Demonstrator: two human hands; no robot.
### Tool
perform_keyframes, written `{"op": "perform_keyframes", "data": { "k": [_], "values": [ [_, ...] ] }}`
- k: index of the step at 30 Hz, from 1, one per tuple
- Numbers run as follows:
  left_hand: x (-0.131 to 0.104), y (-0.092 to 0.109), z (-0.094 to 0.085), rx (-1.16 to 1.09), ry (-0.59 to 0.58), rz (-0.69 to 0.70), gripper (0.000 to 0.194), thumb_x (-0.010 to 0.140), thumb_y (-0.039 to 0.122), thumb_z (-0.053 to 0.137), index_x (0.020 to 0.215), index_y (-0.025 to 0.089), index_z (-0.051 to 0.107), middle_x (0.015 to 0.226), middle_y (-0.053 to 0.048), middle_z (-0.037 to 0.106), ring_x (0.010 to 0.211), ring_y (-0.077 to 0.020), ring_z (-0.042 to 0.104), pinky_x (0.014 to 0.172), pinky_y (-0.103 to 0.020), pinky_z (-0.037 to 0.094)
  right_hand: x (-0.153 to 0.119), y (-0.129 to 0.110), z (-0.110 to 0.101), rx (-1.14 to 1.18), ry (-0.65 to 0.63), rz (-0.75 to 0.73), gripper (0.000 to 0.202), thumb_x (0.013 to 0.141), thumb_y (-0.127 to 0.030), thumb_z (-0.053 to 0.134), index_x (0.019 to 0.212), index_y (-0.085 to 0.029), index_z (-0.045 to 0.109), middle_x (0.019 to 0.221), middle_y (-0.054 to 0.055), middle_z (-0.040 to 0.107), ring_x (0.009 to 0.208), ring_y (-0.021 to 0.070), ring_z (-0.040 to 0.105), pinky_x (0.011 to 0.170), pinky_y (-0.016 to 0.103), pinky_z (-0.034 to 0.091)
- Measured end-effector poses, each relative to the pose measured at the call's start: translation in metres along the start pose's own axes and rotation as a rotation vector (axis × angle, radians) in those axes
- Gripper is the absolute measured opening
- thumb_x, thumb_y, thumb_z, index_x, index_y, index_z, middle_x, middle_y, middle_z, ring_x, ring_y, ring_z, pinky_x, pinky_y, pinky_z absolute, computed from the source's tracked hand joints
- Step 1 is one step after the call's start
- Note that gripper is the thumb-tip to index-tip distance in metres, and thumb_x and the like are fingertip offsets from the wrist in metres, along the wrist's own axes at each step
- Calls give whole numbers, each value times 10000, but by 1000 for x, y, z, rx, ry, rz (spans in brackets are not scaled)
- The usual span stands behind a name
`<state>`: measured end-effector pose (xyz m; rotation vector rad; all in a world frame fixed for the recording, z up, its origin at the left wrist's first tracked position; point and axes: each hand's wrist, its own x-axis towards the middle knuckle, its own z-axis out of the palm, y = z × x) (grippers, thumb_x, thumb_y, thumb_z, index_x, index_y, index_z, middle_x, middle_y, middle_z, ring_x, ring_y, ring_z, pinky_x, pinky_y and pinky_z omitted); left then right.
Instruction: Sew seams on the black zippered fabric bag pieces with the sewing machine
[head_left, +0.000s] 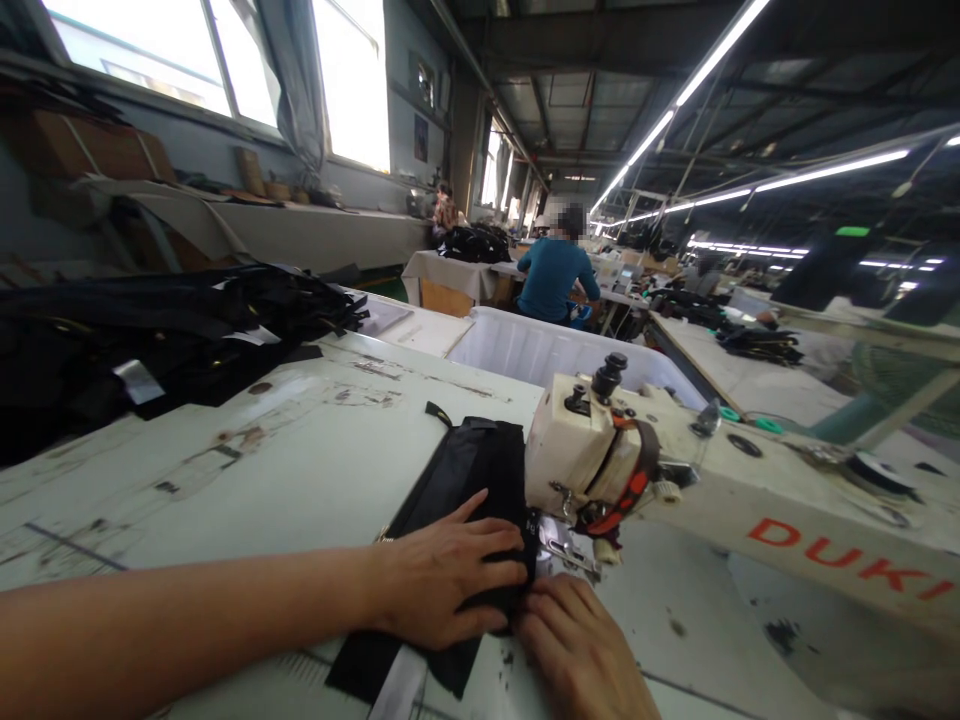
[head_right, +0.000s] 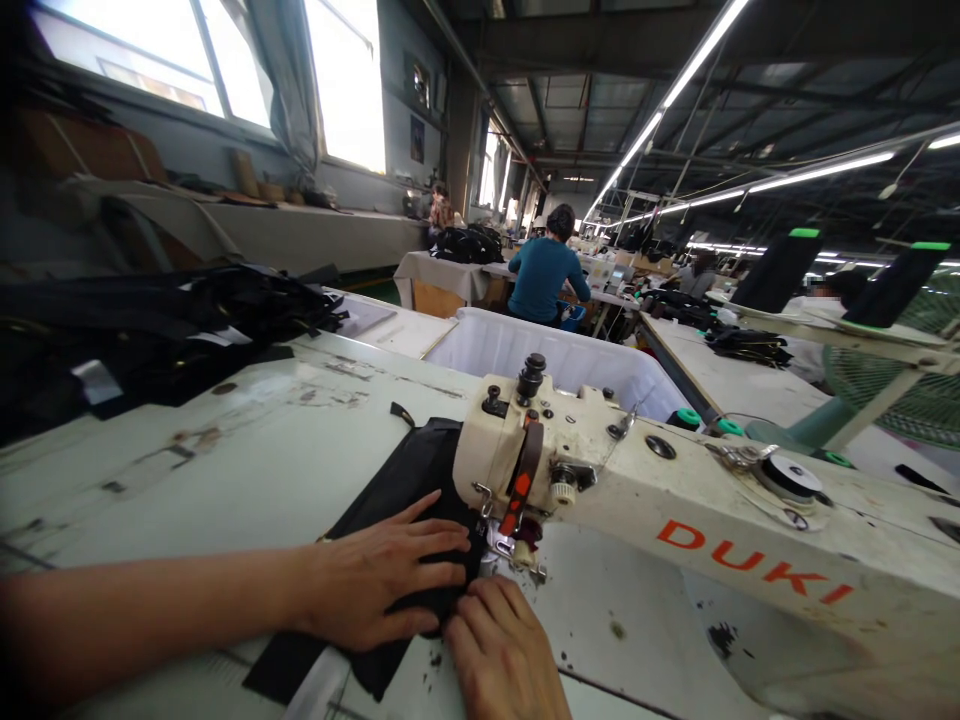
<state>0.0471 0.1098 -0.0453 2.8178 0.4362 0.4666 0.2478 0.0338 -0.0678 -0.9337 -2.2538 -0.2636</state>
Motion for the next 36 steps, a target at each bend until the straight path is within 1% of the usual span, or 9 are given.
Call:
{"op": "perform_keyframes", "data": {
  "k": [5, 8, 10, 14, 18, 23, 27, 31, 36],
  "values": [
    [-1, 14, -4, 48, 10, -68, 222, 897, 281, 575, 1097, 185, 579, 1212, -83, 577, 1196, -229, 518, 1172, -456, 187, 0, 10, 4, 36, -2, 27, 282, 984, -195, 406, 838, -197, 648, 766, 17, 663, 836, 160, 595, 782, 283, 463],
    [-6, 26, 3, 5, 17, -76, 231, 897, 321, 575, 1053, 151, 588, 1093, -72, 616, 1089, -199, 575, 1172, -367, 234, -1, 15, 3, 72, -14, 55, 221, 969, -215, 452, 904, -202, 663, 830, 13, 696, 848, 163, 605, 789, 296, 473],
    [-9, 27, 11, 0, 34, -55, 254, 895, 315, 579, 1082, 143, 577, 1055, -67, 630, 1056, -191, 587, 1162, -351, 263, -1, 18, 2, 69, -42, 71, 178, 948, -201, 493, 948, -210, 671, 895, 8, 714, 879, 169, 612, 820, 312, 475],
    [-6, 16, 24, 42, 109, -22, 150, 948, 227, 498, 1050, 156, 582, 988, -54, 653, 1016, -171, 605, 1122, -350, 337, 1, 23, -7, -13, -123, 61, 189, 900, -146, 547, 1017, -216, 679, 983, 20, 725, 951, 172, 623, 860, 317, 481],
    [1, 4, 24, 77, 151, 33, 184, 970, 203, 454, 1103, 154, 572, 1012, -70, 668, 1015, -172, 616, 1082, -342, 399, 1, 30, -15, -27, -250, 50, 288, 880, -113, 522, 1111, -213, 662, 1077, 39, 710, 1035, 176, 614, 896, 330, 489],
    [9, -7, 21, 95, 183, 83, 185, 981, 159, 423, 1015, 131, 603, 984, -76, 683, 1019, -169, 615, 1047, -300, 431, -7, 35, -11, -44, -247, 134, 391, 859, -96, 471, 1198, -214, 625, 1182, 61, 662, 1115, 208, 572, 926, 388, 478],
    [14, -18, 19, 92, 115, 101, 206, 980, 141, 409, 1046, 119, 602, 1028, -94, 677, 1053, -188, 601, 1008, -302, 459, -12, 37, -10, -91, -261, 208, 437, 864, -92, 462, 1256, -236, 592, 1194, 92, 624, 1044, 237, 578, 860, 415, 500],
    [18, -25, 18, 57, 73, 106, 222, 972, 114, 401, 1063, 140, 601, 1061, -95, 676, 1078, -195, 587, 994, -308, 466, -15, 42, -14, -115, -226, 203, 474, 849, -62, 455, 1286, -214, 561, 1204, 107, 596, 1053, 237, 554, 883, 425, 482],
    [21, -28, 14, 33, 70, 108, 226, 971, 107, 393, 1039, 132, 608, 1039, -92, 681, 1060, -192, 589, 976, -297, 476, -15, 39, -11, -126, -227, 194, 454, 828, -90, 485, 1237, -247, 607, 1146, 85, 628, 1006, 242, 578, 856, 422, 480]
  ]
}}
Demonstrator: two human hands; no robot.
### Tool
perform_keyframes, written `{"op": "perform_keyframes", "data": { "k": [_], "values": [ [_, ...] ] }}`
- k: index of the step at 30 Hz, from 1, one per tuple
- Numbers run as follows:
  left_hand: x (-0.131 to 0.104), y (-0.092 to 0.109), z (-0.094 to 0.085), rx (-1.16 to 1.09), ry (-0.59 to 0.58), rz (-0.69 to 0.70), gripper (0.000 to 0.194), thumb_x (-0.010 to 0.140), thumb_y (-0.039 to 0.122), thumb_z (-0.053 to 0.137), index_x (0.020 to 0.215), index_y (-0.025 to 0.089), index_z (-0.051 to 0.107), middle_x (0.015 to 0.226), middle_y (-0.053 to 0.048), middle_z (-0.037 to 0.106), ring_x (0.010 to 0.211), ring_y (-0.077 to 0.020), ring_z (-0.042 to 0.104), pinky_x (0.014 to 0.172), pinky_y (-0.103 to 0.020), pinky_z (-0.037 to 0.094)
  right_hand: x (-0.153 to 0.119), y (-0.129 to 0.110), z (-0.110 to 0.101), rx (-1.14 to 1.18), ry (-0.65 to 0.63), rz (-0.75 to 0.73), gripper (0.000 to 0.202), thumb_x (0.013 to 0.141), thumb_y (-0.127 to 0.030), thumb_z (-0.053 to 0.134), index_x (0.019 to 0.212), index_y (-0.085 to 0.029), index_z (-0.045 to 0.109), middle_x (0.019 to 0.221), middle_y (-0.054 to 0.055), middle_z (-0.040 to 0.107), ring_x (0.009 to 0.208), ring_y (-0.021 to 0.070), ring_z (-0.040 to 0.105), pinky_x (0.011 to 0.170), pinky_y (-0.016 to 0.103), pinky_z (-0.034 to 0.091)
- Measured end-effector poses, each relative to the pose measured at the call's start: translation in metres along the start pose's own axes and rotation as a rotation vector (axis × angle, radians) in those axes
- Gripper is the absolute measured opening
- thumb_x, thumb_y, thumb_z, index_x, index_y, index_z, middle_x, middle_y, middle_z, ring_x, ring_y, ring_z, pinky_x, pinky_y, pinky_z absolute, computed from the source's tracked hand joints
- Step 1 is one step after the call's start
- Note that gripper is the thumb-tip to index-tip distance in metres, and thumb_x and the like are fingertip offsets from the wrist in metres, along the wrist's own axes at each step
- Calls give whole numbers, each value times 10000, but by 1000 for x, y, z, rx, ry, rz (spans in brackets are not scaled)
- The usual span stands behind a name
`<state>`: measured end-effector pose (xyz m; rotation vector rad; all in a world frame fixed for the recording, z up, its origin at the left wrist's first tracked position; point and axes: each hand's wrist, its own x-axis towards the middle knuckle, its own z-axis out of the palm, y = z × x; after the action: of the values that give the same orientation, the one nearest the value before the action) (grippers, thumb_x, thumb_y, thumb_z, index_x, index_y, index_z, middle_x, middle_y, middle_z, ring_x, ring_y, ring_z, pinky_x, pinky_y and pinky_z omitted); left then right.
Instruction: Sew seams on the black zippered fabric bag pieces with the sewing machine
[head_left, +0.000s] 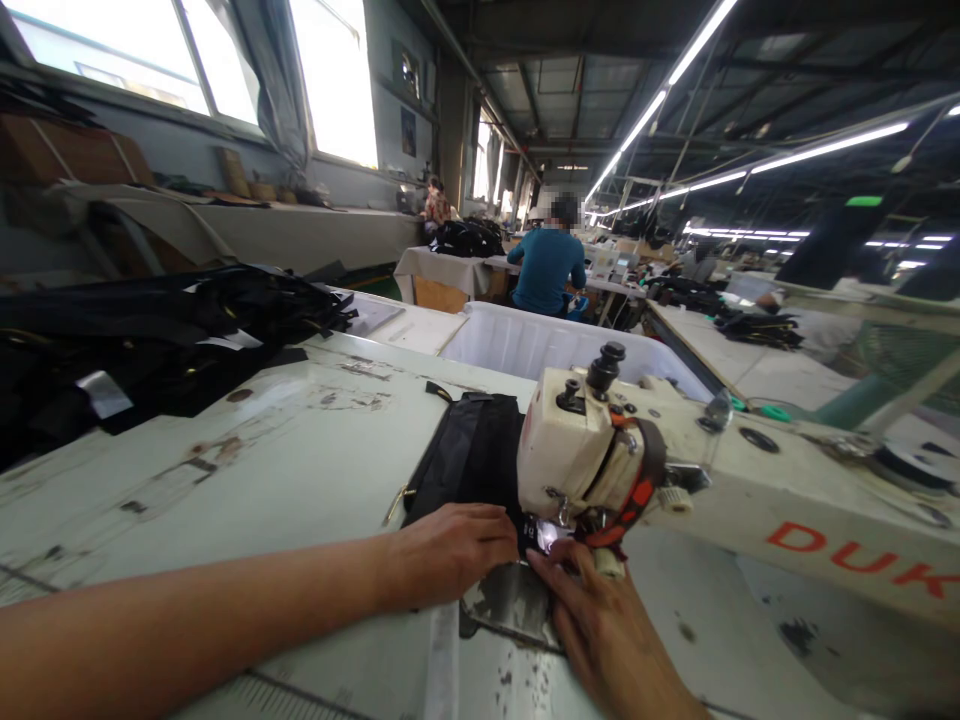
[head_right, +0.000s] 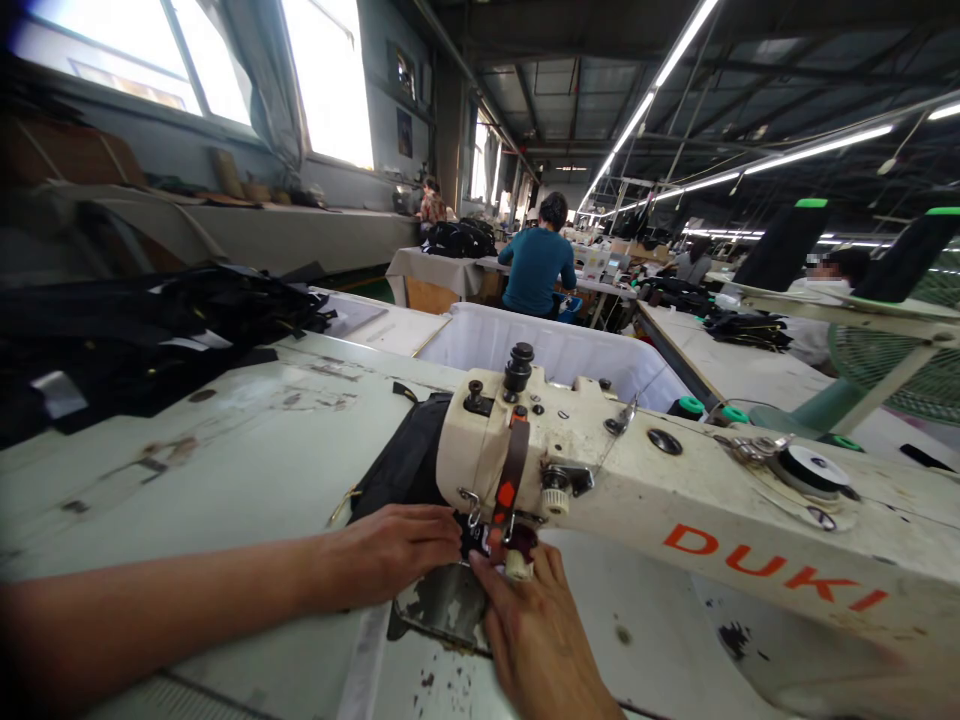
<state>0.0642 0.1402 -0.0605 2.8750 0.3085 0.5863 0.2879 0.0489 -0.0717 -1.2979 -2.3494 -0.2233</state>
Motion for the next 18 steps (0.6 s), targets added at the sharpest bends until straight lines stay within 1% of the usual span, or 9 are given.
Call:
{"op": "perform_keyframes", "data": {
  "k": [3, 6, 10, 12, 15, 18],
  "values": [
    [2, -4, -3, -4, -1, 5, 235, 970, 103, 386, 1041, 126, 610, 1041, -92, 683, 1052, -189, 593, 972, -283, 476, 0, -3, 5, 5, -20, 56, 467, 826, -87, 484, 1250, -247, 598, 1159, 87, 618, 991, 236, 576, 846, 392, 485],
    [5, -10, -4, -1, 4, 12, 229, 946, 75, 417, 1058, 132, 608, 1049, -86, 683, 1069, -184, 594, 997, -276, 456, -4, -2, 10, -9, -61, 82, 512, 818, -74, 482, 1288, -260, 566, 1182, 96, 597, 977, 239, 582, 837, 396, 499],
    [6, -15, 0, 27, 6, 6, 226, 919, 65, 450, 1045, 159, 612, 1043, -68, 690, 1071, -182, 602, 1037, -283, 418, -7, 6, 13, -46, -142, 26, 608, 774, -37, 470, 1347, -234, 513, 1206, 133, 576, 997, 261, 595, 816, 411, 531],
    [6, -15, 0, 37, 5, -3, 212, 925, 91, 453, 1041, 164, 616, 1057, -70, 689, 1068, -189, 607, 1059, -303, 396, -8, 10, 14, -62, -155, -3, 598, 784, -51, 469, 1352, -233, 508, 1204, 136, 581, 1006, 264, 606, 815, 410, 546],
    [5, -16, -10, 56, -10, -22, 195, 959, 205, 464, 1071, 179, 620, 1088, -61, 686, 1078, -182, 607, 1110, -325, 330, -12, 19, 16, -79, -140, -40, 533, 822, -78, 459, 1326, -236, 532, 1158, 125, 613, 970, 243, 635, 806, 381, 568],
    [0, -29, -28, 105, -17, -92, 259, 977, 329, 454, 1136, 197, 611, 1219, -55, 637, 1164, -169, 560, 1141, -329, 266, -20, 32, 21, -104, -102, -133, 473, 841, -107, 482, 1293, -225, 560, 1100, 110, 649, 939, 221, 664, 793, 325, 581]
  ]
}}
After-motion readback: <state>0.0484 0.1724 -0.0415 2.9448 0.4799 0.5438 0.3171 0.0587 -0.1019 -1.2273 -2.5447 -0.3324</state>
